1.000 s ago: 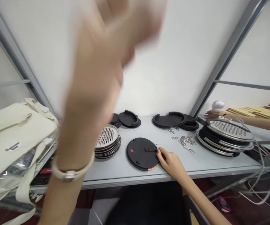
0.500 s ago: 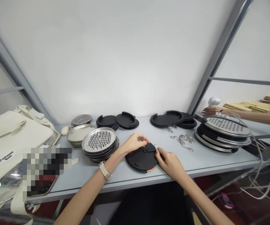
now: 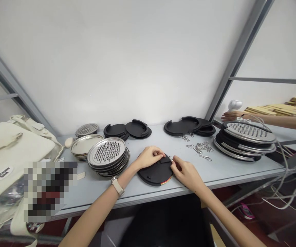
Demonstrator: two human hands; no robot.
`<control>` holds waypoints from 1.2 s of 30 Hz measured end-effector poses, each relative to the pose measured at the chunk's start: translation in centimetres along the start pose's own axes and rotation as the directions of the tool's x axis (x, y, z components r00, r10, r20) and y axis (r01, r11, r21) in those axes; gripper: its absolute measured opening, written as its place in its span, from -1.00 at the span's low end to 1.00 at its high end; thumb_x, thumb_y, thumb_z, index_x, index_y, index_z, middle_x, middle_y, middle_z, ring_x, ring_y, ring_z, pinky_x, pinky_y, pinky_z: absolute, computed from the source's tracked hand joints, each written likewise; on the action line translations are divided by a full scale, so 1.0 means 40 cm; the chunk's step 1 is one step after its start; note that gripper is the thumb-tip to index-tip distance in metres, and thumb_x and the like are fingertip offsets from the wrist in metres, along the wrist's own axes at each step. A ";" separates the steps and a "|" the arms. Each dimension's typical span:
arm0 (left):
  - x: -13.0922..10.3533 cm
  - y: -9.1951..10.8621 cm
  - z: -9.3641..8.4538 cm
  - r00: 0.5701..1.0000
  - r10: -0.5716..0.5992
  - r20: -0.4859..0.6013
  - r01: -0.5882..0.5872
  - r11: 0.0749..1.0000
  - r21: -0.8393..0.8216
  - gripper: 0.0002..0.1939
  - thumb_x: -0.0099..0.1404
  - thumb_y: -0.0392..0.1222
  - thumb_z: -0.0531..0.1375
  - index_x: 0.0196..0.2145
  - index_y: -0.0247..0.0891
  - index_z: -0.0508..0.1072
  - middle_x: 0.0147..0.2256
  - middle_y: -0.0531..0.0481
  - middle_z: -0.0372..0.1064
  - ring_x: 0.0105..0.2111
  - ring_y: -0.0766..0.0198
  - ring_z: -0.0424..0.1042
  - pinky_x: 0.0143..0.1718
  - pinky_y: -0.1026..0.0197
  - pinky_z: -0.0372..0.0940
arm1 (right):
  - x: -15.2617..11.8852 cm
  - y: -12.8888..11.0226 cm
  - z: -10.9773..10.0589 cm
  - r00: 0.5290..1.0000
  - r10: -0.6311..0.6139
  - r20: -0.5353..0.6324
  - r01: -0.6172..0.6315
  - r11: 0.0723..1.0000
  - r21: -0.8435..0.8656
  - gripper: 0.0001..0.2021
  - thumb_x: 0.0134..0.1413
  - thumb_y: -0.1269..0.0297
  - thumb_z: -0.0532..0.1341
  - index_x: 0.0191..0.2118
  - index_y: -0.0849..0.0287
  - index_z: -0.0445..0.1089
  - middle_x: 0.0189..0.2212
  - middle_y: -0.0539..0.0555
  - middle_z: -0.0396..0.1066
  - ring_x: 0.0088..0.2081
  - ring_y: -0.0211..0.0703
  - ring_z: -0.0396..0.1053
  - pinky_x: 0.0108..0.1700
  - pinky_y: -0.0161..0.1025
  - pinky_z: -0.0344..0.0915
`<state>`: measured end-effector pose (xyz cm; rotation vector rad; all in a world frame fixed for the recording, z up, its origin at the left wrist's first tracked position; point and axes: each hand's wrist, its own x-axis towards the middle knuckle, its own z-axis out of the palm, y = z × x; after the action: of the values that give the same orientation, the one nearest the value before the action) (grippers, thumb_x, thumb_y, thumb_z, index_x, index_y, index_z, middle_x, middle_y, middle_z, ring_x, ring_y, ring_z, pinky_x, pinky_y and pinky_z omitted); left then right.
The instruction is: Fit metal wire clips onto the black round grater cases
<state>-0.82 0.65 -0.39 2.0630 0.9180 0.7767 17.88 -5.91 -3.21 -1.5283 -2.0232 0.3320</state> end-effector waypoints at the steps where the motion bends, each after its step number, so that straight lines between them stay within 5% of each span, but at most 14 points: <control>1: 0.000 0.000 0.000 1.000 0.001 0.003 -0.001 1.000 0.002 -0.81 0.17 -0.34 0.12 -0.34 -0.30 0.55 -0.34 -0.02 0.47 -0.41 0.33 0.35 -0.34 0.31 0.23 | 0.000 0.000 -0.001 1.000 0.003 0.002 -0.003 1.000 0.004 -0.80 0.19 0.25 -0.03 -0.47 0.09 0.01 -0.66 -0.12 0.14 -0.63 -0.28 0.13 -0.48 -0.35 -0.02; 14: -0.002 -0.004 -0.002 1.000 -0.019 0.000 0.019 0.996 -0.091 -0.84 0.18 -0.20 0.21 -0.33 -0.32 0.54 -0.42 -0.03 0.47 -0.47 0.33 0.38 -0.40 0.31 0.25 | -0.002 0.005 0.004 1.000 -0.004 -0.017 0.005 1.000 0.029 -0.77 0.17 0.23 -0.01 -0.50 0.10 0.01 -0.67 -0.13 0.13 -0.63 -0.31 0.10 -0.49 -0.36 -0.02; 17: 0.002 -0.014 0.003 0.998 -0.047 -0.029 0.042 0.987 -0.155 -0.78 0.14 -0.11 0.26 -0.37 -0.36 0.49 -0.48 -0.04 0.45 -0.51 0.32 0.40 -0.42 0.31 0.28 | -0.001 0.002 0.002 1.000 -0.010 -0.023 0.010 1.000 0.024 -0.78 0.16 0.24 -0.01 -0.50 0.10 0.03 -0.67 -0.12 0.14 -0.64 -0.31 0.10 -0.50 -0.35 -0.02; 21: 0.005 -0.018 0.006 0.994 -0.054 -0.099 0.035 0.982 -0.185 -0.58 0.30 0.04 0.08 -0.54 -0.35 0.40 -0.58 0.00 0.35 -0.60 0.38 0.33 -0.49 0.32 0.25 | -0.001 -0.004 -0.002 0.999 -0.021 -0.027 0.021 1.000 0.022 -0.79 0.16 0.25 -0.02 -0.50 0.09 0.06 -0.68 -0.12 0.15 -0.64 -0.30 0.12 -0.51 -0.36 0.00; 30: -0.004 0.003 -0.006 0.983 0.078 -0.166 -0.082 0.997 -0.015 -0.86 0.19 -0.29 0.18 -0.29 -0.23 0.52 -0.26 -0.01 0.43 -0.31 0.31 0.37 -0.37 0.32 0.17 | -0.003 -0.005 -0.004 1.000 -0.018 -0.016 0.018 1.000 0.013 -0.79 0.18 0.23 -0.03 -0.48 0.09 0.06 -0.67 -0.13 0.16 -0.64 -0.29 0.14 -0.50 -0.37 0.01; 33: -0.001 0.001 -0.003 0.982 0.036 -0.186 -0.047 0.997 -0.056 -0.86 0.21 -0.15 0.21 -0.37 -0.28 0.48 -0.40 0.02 0.42 -0.39 0.31 0.36 -0.38 0.30 0.17 | -0.003 -0.006 -0.006 1.000 -0.014 -0.010 0.014 1.000 0.009 -0.79 0.19 0.23 -0.03 -0.48 0.09 0.04 -0.67 -0.13 0.15 -0.64 -0.29 0.14 -0.49 -0.37 0.01; 36: -0.001 0.000 -0.001 0.981 0.025 -0.190 -0.042 0.995 -0.088 -0.63 0.32 -0.02 0.09 -0.54 -0.30 0.39 -0.57 0.06 0.30 -0.50 0.34 0.31 -0.38 0.28 0.19 | -0.003 -0.008 -0.007 1.000 -0.016 -0.014 0.017 1.000 0.008 -0.78 0.19 0.23 -0.03 -0.48 0.09 0.04 -0.67 -0.12 0.15 -0.64 -0.29 0.13 -0.50 -0.36 0.01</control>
<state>-0.85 0.64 -0.40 1.9537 0.9342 1.0278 17.81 -6.18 -2.88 -1.5041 -2.0200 0.3217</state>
